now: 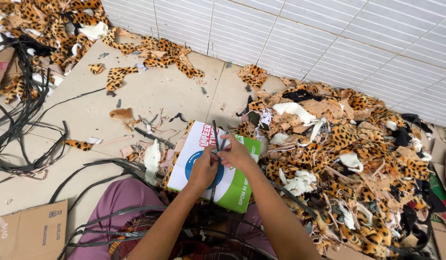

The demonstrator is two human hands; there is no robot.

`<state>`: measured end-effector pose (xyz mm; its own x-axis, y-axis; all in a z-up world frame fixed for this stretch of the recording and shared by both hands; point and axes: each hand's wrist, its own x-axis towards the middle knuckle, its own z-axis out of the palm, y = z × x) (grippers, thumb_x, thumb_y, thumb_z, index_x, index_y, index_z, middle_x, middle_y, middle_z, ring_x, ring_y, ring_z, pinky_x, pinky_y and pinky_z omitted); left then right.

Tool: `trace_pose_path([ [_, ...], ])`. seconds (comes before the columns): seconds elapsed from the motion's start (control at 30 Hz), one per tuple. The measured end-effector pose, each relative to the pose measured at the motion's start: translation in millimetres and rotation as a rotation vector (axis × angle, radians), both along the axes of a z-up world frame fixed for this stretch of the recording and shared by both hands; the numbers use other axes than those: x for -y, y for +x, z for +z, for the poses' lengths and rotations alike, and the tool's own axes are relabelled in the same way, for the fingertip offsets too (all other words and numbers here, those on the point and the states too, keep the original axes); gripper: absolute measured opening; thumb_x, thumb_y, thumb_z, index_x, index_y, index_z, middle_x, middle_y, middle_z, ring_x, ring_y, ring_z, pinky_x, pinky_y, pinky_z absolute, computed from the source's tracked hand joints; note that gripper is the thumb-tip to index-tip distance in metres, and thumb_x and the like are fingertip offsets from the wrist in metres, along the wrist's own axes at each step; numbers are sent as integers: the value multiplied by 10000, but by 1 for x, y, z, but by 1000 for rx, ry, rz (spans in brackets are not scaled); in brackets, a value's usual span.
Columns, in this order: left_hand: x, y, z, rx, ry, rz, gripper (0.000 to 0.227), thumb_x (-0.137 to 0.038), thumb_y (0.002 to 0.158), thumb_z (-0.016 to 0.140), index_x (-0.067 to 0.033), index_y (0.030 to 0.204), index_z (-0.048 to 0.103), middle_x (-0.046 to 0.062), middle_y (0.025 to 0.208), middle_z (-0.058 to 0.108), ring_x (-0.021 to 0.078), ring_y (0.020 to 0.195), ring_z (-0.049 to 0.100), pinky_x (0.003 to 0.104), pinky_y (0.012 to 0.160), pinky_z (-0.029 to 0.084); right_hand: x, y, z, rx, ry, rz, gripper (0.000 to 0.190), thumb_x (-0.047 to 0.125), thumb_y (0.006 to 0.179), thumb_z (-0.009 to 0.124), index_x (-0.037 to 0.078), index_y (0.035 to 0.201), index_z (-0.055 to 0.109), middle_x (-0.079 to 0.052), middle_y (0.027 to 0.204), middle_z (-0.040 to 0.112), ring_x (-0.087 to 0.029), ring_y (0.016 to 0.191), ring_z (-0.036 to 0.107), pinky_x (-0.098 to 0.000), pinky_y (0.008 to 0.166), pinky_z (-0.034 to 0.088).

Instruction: Gathering and packing leopard-print fabric scraps into a cardboard box while sitting on the floor.

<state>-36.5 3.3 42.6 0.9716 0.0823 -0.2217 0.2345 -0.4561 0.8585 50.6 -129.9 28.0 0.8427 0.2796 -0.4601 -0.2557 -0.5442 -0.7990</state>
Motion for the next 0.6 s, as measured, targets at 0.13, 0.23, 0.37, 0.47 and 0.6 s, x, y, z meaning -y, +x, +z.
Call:
trace_pose_path([
  [0.13, 0, -6, -11, 22, -76, 41, 455, 48, 977, 547, -10, 1416, 442, 195, 1121, 718, 335, 1123, 694, 451, 991, 557, 7, 5, -17, -134, 21, 51, 712, 159, 850, 809, 37, 1480, 500, -293, 1382, 502, -297, 993, 736, -335, 838, 657],
  [0.23, 0, -7, -8, 28, -154, 79, 395, 9, 977, 568, -67, 1358, 500, 160, 1112, 732, 329, 1140, 685, 450, 1014, 545, 16, 10, -34, -185, 78, 159, 686, 126, 796, 862, -88, 1370, 553, -229, 1201, 558, -276, 895, 735, -342, 802, 663],
  [0.37, -7, 1, -23, 11, -232, 118, 322, -2, 973, 580, -115, 1275, 584, 112, 1121, 749, 297, 1152, 686, 437, 1023, 537, 22, 8, -52, -9, 174, 8, 384, 85, 843, 817, -84, 1150, 661, -213, 1070, 643, -264, 896, 734, -340, 802, 663],
  [0.47, -15, 7, -47, 10, -251, 129, 288, -8, 976, 586, -121, 1237, 628, 101, 1115, 751, 291, 1152, 684, 438, 1018, 533, 27, -3, -73, -20, 347, -189, 258, 80, 848, 815, -35, 1038, 683, -160, 1027, 658, -214, 865, 726, -317, 791, 664],
  [0.6, -23, 7, -44, -41, -397, 111, 328, -3, 1010, 513, -80, 1308, 625, 149, 1198, 725, 305, 1208, 656, 425, 1070, 491, 35, -4, -75, -168, 596, -414, 210, 82, 821, 866, 40, 954, 710, -64, 898, 646, -186, 784, 734, -323, 792, 667],
])
